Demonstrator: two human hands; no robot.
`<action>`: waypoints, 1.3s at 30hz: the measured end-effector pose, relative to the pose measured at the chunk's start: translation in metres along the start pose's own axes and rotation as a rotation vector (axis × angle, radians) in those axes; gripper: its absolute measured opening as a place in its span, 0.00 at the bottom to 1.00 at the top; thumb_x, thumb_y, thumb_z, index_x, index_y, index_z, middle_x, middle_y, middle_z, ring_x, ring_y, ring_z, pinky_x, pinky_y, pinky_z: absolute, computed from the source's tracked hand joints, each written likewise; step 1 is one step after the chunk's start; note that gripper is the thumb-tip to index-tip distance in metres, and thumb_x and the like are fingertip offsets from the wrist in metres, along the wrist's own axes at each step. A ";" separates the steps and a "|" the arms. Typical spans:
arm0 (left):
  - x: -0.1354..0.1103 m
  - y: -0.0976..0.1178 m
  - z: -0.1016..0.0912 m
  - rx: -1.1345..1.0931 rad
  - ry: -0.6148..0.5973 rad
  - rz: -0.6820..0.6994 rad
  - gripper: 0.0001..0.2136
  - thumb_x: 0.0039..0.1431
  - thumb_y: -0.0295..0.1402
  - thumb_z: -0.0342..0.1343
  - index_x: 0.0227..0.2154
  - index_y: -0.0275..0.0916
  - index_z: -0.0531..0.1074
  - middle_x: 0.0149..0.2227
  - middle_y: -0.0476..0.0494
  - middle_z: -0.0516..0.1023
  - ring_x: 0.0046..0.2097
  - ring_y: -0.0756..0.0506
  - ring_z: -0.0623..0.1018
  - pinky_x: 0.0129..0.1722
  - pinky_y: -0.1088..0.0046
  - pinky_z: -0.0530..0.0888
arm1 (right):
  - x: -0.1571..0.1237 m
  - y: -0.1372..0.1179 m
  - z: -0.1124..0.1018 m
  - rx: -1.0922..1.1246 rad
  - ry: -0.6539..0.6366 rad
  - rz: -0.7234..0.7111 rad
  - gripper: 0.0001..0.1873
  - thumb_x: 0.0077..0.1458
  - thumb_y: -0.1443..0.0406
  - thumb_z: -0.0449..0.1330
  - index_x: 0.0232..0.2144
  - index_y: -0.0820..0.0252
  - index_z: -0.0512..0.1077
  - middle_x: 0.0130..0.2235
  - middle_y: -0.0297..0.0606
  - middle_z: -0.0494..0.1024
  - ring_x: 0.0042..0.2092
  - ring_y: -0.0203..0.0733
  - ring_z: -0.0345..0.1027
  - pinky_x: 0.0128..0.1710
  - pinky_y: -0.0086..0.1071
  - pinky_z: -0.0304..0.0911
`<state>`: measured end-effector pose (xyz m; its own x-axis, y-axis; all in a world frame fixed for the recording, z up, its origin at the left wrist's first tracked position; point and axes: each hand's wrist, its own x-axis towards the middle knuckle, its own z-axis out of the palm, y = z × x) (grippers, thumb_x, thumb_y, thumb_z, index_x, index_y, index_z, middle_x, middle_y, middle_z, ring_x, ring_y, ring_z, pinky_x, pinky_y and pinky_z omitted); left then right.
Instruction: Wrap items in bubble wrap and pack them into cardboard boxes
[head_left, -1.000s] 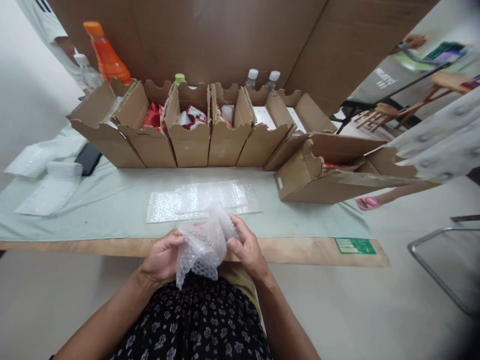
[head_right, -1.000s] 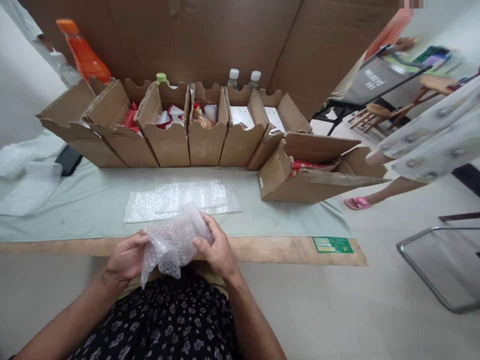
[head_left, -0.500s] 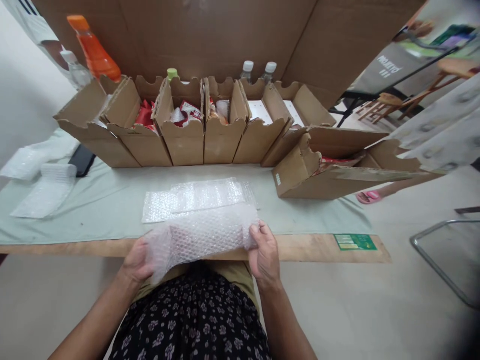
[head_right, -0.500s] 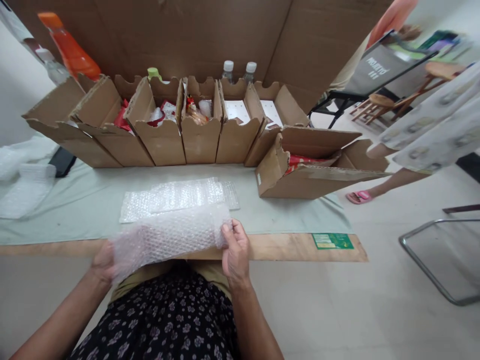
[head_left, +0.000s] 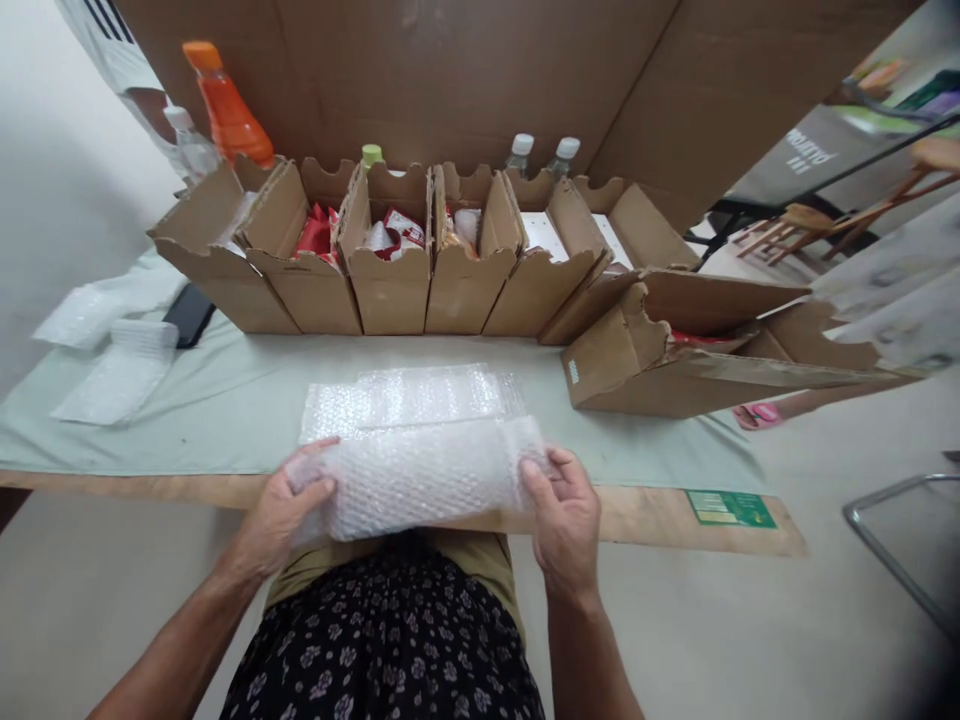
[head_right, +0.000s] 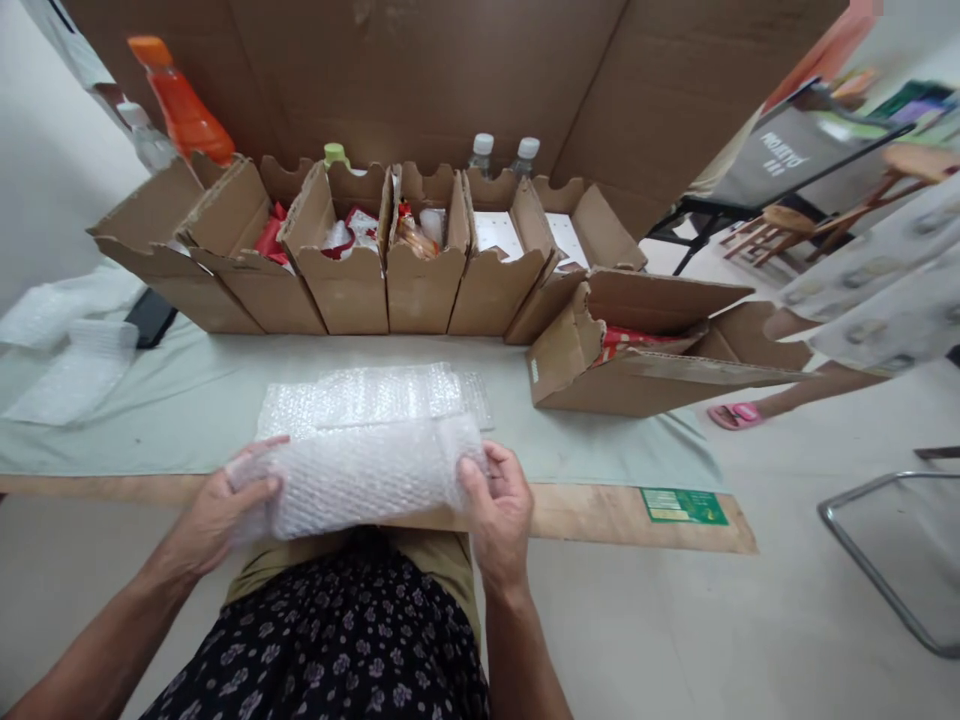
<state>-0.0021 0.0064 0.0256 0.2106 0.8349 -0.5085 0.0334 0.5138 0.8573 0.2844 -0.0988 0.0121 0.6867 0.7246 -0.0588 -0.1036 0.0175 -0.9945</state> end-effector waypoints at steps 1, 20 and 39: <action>0.004 0.008 -0.003 0.057 0.032 0.068 0.38 0.46 0.40 0.74 0.61 0.37 0.70 0.31 0.51 0.78 0.29 0.50 0.75 0.32 0.77 0.72 | 0.006 0.000 -0.002 -0.050 0.062 -0.053 0.17 0.56 0.56 0.69 0.46 0.54 0.75 0.42 0.39 0.81 0.41 0.43 0.76 0.41 0.36 0.73; 0.063 0.002 0.045 1.261 0.152 1.148 0.25 0.68 0.35 0.54 0.67 0.43 0.64 0.73 0.29 0.55 0.73 0.26 0.56 0.67 0.44 0.59 | 0.106 -0.087 0.008 -0.986 -0.045 -0.899 0.13 0.65 0.59 0.59 0.51 0.49 0.76 0.59 0.46 0.75 0.57 0.56 0.71 0.57 0.55 0.63; 0.100 -0.049 0.071 1.379 -0.063 1.121 0.40 0.59 0.50 0.62 0.72 0.47 0.58 0.76 0.35 0.50 0.76 0.27 0.49 0.71 0.42 0.38 | 0.398 -0.114 0.223 -1.840 -0.437 -0.842 0.20 0.67 0.63 0.51 0.44 0.72 0.80 0.47 0.57 0.82 0.58 0.64 0.68 0.59 0.63 0.50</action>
<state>0.0865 0.0512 -0.0617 0.7389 0.6099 0.2865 0.5710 -0.7924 0.2144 0.4090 0.3416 0.1218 -0.0362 0.9942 0.1013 0.9487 0.0023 0.3162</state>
